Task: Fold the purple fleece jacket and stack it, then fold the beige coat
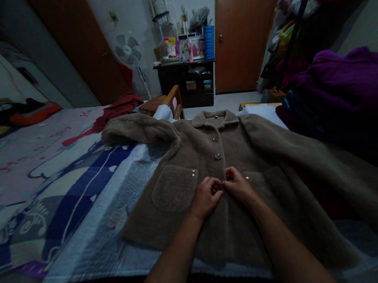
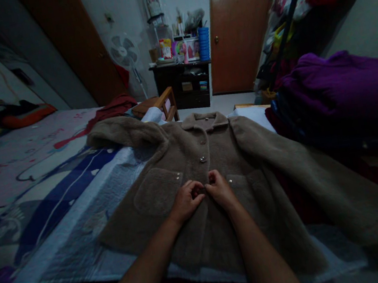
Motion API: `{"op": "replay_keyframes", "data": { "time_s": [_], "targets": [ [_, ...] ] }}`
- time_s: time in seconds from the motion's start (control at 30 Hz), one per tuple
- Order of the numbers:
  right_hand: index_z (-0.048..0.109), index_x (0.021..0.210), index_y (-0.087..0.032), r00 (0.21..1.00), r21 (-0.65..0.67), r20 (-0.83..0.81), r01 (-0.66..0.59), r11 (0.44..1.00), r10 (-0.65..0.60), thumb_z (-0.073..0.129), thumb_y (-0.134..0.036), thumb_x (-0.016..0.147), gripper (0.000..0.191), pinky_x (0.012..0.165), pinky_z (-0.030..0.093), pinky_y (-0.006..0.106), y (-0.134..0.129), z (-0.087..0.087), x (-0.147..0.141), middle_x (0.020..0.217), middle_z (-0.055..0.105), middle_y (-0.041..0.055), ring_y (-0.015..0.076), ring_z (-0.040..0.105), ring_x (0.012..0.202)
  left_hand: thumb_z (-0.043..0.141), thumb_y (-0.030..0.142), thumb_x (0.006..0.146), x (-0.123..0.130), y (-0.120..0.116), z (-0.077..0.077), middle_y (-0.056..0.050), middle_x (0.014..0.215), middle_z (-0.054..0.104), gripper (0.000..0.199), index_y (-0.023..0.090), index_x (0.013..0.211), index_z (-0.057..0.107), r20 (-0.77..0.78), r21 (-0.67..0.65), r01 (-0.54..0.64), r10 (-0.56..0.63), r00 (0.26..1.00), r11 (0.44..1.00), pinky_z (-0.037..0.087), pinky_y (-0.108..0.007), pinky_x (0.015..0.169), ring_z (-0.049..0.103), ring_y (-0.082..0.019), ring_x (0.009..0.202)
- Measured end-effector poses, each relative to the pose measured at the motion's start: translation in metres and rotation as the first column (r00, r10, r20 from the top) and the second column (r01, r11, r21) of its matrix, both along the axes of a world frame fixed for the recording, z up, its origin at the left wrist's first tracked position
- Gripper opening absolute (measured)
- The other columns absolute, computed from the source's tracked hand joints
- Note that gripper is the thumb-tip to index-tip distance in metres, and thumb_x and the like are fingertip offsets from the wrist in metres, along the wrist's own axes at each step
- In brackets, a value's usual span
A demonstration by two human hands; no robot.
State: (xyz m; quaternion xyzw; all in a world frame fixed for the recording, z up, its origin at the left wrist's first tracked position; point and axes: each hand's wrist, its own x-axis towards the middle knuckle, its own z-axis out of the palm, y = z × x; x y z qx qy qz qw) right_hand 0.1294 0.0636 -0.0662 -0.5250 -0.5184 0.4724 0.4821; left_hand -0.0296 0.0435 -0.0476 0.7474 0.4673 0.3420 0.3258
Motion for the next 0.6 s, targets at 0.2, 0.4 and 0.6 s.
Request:
{"op": "replay_keyframes", "data": {
  "time_s": [0.2,0.4,0.6],
  "targets": [
    [0.046,0.100,-0.023,0.983,-0.078,-0.093,0.154,0.985,-0.161,0.056,-0.032,0.065,0.037,0.051,0.043,0.025,0.000,0.001,0.003,0.092,0.058,-0.0004,0.0110,0.052,0.056,0.061,0.015,0.077,0.002,0.000,-0.001,0.000,0.087,0.054,0.012,0.019,0.088,0.059,-0.058,0.039,-0.014,0.017,0.998,0.999,0.045,-0.025,0.069,0.055,-0.013,0.074],
    [0.059,0.092,-0.019,0.884,0.275,0.425,0.077,0.958,-0.193,0.046,-0.015,0.070,0.026,0.092,0.044,0.037,-0.005,0.001,0.002,0.100,0.063,0.0091,0.0223,0.056,0.099,0.062,0.031,0.083,0.000,-0.002,-0.006,-0.006,0.106,0.056,0.030,0.020,0.110,0.057,-0.144,0.164,-0.151,0.176,0.974,0.975,0.044,-0.036,0.092,0.054,-0.021,0.102],
    [0.061,0.116,-0.015,0.632,0.135,0.775,-0.129,0.982,-0.023,0.045,-0.007,0.073,0.046,0.109,0.030,0.037,-0.009,0.008,0.001,0.128,0.059,0.0125,0.0247,0.046,0.125,0.055,0.037,0.088,-0.055,0.006,0.011,-0.010,0.125,0.056,0.033,0.021,0.116,0.060,-0.509,0.186,-0.212,0.279,0.814,0.959,0.037,-0.043,0.101,0.047,-0.028,0.118]
  ]
}}
